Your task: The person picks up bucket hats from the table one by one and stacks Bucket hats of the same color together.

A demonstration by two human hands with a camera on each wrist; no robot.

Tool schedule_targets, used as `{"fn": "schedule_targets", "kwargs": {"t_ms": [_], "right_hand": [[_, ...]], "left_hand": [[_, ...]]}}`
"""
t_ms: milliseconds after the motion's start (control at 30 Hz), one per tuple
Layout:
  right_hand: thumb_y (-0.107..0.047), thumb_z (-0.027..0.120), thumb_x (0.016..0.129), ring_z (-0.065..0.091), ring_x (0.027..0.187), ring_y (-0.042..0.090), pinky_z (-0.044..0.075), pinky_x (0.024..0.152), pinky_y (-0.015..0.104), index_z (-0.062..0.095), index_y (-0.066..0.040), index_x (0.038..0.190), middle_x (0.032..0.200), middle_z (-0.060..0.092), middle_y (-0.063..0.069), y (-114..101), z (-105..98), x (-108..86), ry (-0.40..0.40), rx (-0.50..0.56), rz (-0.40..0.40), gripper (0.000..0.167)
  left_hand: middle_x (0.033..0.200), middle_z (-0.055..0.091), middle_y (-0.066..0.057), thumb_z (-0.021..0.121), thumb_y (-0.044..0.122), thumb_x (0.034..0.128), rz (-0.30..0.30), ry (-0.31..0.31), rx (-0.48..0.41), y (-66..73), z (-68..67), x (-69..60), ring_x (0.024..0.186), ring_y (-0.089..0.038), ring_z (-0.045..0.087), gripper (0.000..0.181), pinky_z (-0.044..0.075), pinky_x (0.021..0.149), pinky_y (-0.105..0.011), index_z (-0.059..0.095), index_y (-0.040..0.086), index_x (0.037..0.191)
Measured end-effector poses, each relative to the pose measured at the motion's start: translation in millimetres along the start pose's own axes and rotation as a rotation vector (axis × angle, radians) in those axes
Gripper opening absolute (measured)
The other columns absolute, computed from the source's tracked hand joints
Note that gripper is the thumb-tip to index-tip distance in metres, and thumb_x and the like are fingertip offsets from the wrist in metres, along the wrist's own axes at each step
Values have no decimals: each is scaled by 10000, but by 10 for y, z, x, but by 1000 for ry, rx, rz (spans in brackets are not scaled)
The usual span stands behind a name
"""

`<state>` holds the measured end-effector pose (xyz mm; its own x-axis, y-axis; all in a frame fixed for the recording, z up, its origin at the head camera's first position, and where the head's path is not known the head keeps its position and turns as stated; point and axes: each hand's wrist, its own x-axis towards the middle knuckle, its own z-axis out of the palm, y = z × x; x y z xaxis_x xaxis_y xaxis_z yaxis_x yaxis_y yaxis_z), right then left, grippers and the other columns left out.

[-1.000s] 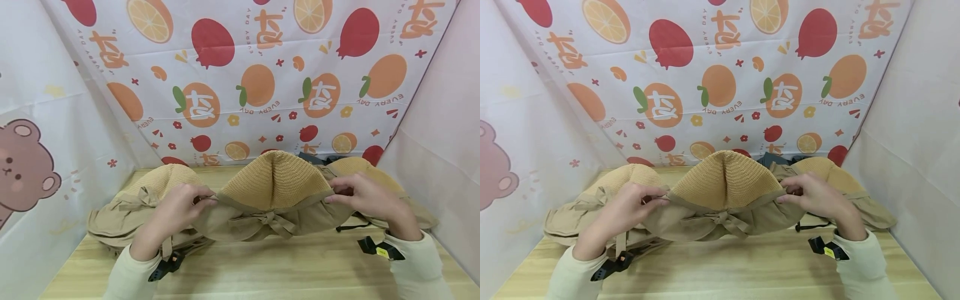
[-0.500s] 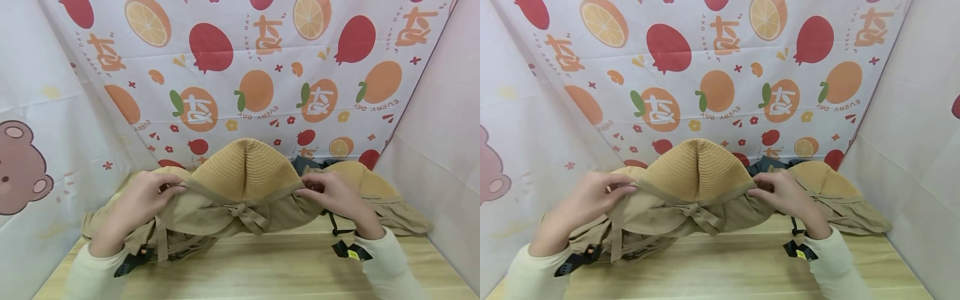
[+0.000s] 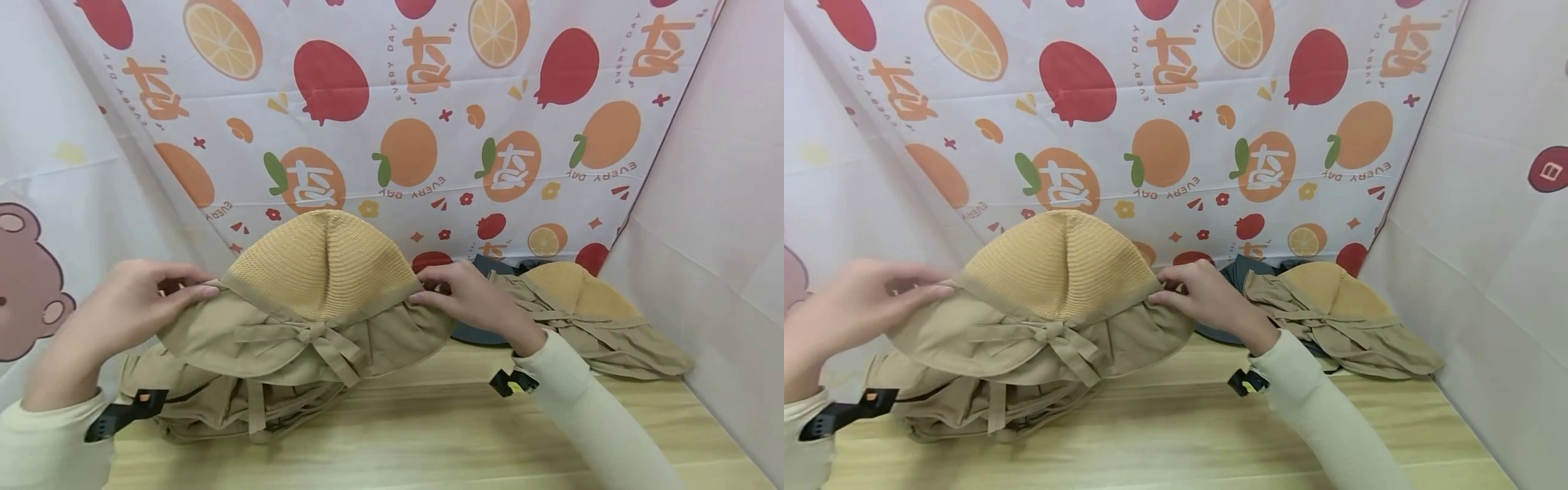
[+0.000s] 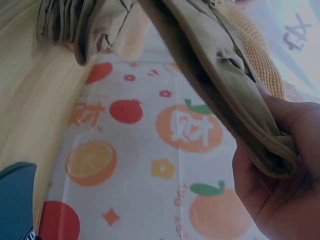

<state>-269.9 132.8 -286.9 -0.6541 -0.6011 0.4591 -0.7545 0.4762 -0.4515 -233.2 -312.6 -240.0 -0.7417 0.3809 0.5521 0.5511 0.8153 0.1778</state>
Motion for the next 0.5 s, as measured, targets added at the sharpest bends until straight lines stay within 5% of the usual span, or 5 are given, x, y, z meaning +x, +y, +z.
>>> {"fn": "schedule_targets", "kwargs": {"t_ms": [267, 500], "right_hand": [[-205, 729, 973, 648, 738, 24, 539, 694, 237, 788, -124, 1060, 941, 783, 0, 3, 195, 325, -71, 87, -23, 133], [-210, 714, 985, 594, 695, 41, 510, 679, 220, 768, -101, 951, 804, 703, 6, 15, 412, 573, -170, 123, 8, 127]], "left_hand": [[730, 668, 273, 835, 109, 852, -99, -32, 28, -282, -210, -129, 642, 101, 528, 43, 385, 584, -97, 811, 131, 880], [816, 641, 374, 847, 66, 820, -125, -43, 18, -523, -205, -246, 757, 232, 517, 79, 388, 650, -34, 822, 112, 879]]}}
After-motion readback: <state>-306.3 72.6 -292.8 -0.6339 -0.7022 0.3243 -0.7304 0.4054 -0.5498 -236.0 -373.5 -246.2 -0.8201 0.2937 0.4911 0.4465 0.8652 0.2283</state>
